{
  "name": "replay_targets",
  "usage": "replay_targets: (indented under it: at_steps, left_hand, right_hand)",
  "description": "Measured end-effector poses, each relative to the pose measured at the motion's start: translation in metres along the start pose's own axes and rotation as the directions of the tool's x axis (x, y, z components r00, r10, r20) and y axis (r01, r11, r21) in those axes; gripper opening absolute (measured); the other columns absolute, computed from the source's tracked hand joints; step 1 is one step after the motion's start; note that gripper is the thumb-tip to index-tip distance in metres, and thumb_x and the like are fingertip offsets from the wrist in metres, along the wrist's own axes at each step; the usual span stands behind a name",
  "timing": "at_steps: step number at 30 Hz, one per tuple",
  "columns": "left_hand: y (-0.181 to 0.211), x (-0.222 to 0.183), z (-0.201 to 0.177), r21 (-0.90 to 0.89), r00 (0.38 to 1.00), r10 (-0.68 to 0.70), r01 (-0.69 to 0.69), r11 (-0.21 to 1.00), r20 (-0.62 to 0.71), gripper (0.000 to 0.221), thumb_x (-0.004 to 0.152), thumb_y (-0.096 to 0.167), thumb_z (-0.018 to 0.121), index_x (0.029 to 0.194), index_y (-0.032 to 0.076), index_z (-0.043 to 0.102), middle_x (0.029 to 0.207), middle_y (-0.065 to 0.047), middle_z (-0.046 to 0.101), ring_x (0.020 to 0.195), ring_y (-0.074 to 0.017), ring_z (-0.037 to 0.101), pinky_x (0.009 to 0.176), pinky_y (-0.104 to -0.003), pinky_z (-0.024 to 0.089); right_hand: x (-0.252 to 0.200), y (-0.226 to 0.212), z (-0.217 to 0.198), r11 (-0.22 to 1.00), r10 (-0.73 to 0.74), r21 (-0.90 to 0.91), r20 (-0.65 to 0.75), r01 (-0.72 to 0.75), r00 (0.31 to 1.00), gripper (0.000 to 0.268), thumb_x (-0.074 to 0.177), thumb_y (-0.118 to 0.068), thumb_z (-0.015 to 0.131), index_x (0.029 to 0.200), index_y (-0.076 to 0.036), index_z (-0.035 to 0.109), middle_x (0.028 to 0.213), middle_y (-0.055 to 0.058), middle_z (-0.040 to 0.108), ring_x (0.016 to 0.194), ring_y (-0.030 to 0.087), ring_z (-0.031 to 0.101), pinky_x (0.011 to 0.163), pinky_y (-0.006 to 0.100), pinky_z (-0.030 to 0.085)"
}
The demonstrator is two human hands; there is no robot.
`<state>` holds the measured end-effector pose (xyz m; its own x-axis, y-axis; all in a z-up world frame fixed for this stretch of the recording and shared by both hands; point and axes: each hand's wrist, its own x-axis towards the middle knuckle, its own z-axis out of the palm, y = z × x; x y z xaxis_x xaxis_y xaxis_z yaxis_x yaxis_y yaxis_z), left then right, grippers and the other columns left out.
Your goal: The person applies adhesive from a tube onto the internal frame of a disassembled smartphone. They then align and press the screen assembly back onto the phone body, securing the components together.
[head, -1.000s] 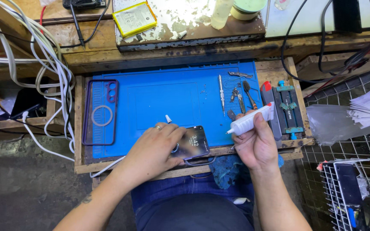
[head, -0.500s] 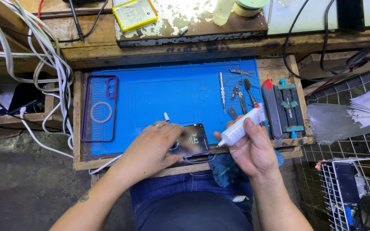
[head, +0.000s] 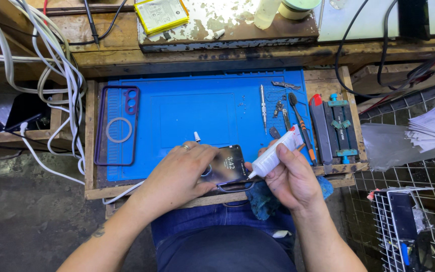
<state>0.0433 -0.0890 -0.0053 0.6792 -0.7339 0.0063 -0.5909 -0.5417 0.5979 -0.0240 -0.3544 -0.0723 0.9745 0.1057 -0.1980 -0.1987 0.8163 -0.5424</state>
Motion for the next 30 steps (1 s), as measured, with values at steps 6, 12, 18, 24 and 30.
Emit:
replay_targets:
  at_steps: [6, 12, 18, 24, 30]
  left_hand:
    - [-0.0011, -0.0013, 0.0012, 0.005, 1.0, 0.014, -0.014, 1.0, -0.003, 0.057, 0.072, 0.025, 0.082, 0.12, 0.003, 0.06, 0.115, -0.016, 0.068, 0.114, -0.038, 0.059, 0.094, -0.047, 0.047]
    - [-0.0011, 0.0007, 0.0001, 0.001, 0.999, 0.033, -0.033, 0.999, 0.004, 0.054, 0.073, 0.025, 0.081, 0.118, 0.003, 0.06, 0.11, -0.016, 0.069, 0.109, -0.0383, 0.062, 0.091, -0.047, 0.048]
    - [-0.0002, 0.0025, -0.0033, 0.013, 0.999, 0.041, -0.042, 0.999, 0.026, 0.049, 0.075, 0.026, 0.08, 0.114, 0.003, 0.061, 0.107, -0.015, 0.069, 0.106, -0.0383, 0.063, 0.086, -0.048, 0.049]
    - [0.0003, 0.0032, -0.0041, 0.022, 0.998, 0.054, -0.055, 0.998, 0.04, 0.045, 0.076, 0.025, 0.078, 0.11, 0.002, 0.061, 0.104, -0.015, 0.068, 0.103, -0.0378, 0.063, 0.084, -0.048, 0.049]
    - [0.0013, 0.0039, -0.0051, 0.029, 0.997, 0.041, -0.043, 0.999, 0.064, 0.041, 0.074, 0.024, 0.078, 0.106, 0.003, 0.062, 0.103, -0.014, 0.067, 0.104, -0.0372, 0.063, 0.084, -0.048, 0.049]
  right_hand:
    - [-0.0009, -0.0003, -0.0004, 1.0, -0.004, -0.029, 0.017, 0.005, 1.0, 0.023, 0.106, -0.021, 0.062, 0.114, 0.001, 0.063, 0.105, 0.018, 0.07, 0.1, 0.028, 0.072, 0.103, 0.056, 0.053]
    - [-0.0024, -0.0017, -0.0012, 1.0, 0.009, -0.013, 0.021, -0.009, 1.0, 0.023, 0.107, -0.021, 0.062, 0.114, 0.0, 0.063, 0.105, 0.017, 0.07, 0.1, 0.027, 0.072, 0.104, 0.058, 0.053]
    - [-0.0029, -0.0033, -0.0014, 1.0, 0.017, -0.014, 0.008, -0.017, 1.0, 0.023, 0.106, -0.022, 0.061, 0.114, 0.0, 0.063, 0.105, 0.017, 0.071, 0.1, 0.028, 0.072, 0.104, 0.06, 0.052]
    - [-0.0054, -0.003, -0.0027, 1.0, 0.02, -0.004, -0.005, -0.02, 1.0, 0.023, 0.105, -0.022, 0.061, 0.114, -0.001, 0.063, 0.106, 0.017, 0.07, 0.101, 0.027, 0.071, 0.104, 0.061, 0.052]
    - [-0.0074, -0.0024, -0.0056, 1.0, 0.019, 0.002, -0.004, -0.019, 1.0, 0.023, 0.105, -0.022, 0.062, 0.114, 0.0, 0.063, 0.105, 0.016, 0.07, 0.101, 0.027, 0.071, 0.104, 0.062, 0.051]
